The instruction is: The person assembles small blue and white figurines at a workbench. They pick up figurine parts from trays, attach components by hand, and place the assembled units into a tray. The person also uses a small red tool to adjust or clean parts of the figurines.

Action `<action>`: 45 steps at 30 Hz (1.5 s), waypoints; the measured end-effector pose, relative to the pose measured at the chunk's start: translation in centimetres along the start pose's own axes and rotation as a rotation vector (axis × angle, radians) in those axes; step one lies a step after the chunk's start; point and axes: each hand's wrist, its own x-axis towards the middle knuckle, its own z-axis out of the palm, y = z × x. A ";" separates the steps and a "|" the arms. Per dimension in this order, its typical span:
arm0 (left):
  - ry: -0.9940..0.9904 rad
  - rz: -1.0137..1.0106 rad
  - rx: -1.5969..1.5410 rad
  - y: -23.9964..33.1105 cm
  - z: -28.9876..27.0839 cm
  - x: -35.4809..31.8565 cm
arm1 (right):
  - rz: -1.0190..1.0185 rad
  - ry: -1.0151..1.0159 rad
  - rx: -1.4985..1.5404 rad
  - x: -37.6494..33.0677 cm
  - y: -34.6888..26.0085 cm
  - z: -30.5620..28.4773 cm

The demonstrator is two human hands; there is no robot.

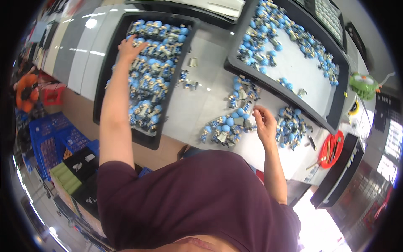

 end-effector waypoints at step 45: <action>-0.327 0.042 -0.429 28.8 4.7 -24.9 | -0.120 0.088 -0.417 6.0 2.0 3.3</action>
